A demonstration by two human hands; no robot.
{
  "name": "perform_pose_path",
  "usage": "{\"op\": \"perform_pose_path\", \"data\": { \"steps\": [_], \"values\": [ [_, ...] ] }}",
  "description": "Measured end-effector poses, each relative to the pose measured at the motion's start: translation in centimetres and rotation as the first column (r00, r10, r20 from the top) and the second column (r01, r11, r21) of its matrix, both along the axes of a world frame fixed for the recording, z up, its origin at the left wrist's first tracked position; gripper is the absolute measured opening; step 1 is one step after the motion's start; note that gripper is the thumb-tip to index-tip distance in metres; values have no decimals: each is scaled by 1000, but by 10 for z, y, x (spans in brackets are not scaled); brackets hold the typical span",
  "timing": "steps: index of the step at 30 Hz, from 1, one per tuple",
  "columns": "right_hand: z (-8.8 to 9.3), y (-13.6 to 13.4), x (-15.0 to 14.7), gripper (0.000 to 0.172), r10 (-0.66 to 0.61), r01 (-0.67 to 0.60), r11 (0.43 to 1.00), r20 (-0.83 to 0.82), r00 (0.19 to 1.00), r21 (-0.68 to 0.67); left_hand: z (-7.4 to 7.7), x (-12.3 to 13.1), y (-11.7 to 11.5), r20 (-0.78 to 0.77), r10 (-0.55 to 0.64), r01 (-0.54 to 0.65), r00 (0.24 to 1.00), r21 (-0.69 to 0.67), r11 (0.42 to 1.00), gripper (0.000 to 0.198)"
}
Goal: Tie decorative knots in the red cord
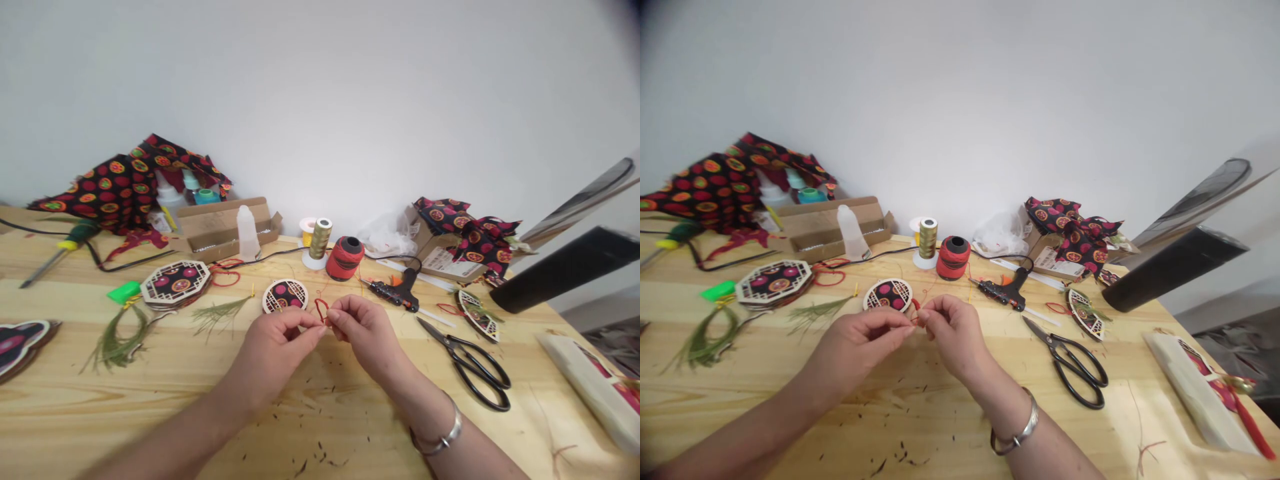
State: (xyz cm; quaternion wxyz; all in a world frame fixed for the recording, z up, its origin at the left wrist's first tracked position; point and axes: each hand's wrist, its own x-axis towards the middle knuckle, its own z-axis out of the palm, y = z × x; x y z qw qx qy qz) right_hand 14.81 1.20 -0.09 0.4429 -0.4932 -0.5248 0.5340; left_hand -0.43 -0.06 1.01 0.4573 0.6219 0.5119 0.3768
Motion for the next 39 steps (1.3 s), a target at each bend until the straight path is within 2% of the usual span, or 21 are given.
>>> {"op": "perform_pose_path", "data": {
  "steps": [1,3,6,10,14,16,19,21,26,29,34,37,38,39],
  "values": [
    [1,-1,-1,14,8,-9,999,-48,999,-32,-2,1,-1,-75,10,0,997,140,990,14],
    [4,-2,-3,16,14,-26,996,-138,990,-87,-6,1,-4,-214,45,44,976,390,920,17],
    [5,-4,-6,18,5,-41,988,-236,972,-149,-14,0,-7,-422,110,189,900,605,774,21],
    [2,-5,-8,20,-32,-32,979,-308,951,-201,-17,-2,-10,-601,229,346,766,685,641,22],
    [0,-5,-10,21,-62,-19,972,-336,940,-233,-17,-2,-11,-650,281,419,706,703,574,21],
    [0,-6,-11,22,-69,-19,969,-348,935,-245,-19,-1,-11,-618,307,411,724,743,528,19],
    [0,-6,-12,22,-79,-24,964,-371,925,-263,-23,0,-9,-511,339,362,790,835,415,16],
    [0,-7,-13,22,-87,-27,960,-389,917,-278,-24,1,-8,-476,335,346,814,859,378,16],
    [-3,-8,-12,22,-93,-38,956,-423,902,-291,-21,1,-8,-483,285,358,828,847,394,16],
    [-2,-7,-10,24,-74,-58,958,-437,896,-282,-18,0,-7,-475,261,343,841,839,423,14],
    [5,-6,-6,25,-64,-61,965,-459,886,-253,-19,0,-5,-492,282,282,824,787,549,15],
    [8,-5,-3,24,-64,-28,976,-410,910,-214,-18,0,-4,-417,354,131,837,781,611,15],
    [8,-4,-3,23,-66,-9,981,-374,925,-195,-17,0,-4,-373,356,63,857,761,646,17],
    [7,-4,-3,22,-68,13,985,-326,943,-169,-15,0,-4,-328,338,-7,882,709,706,18]
  ]
}}
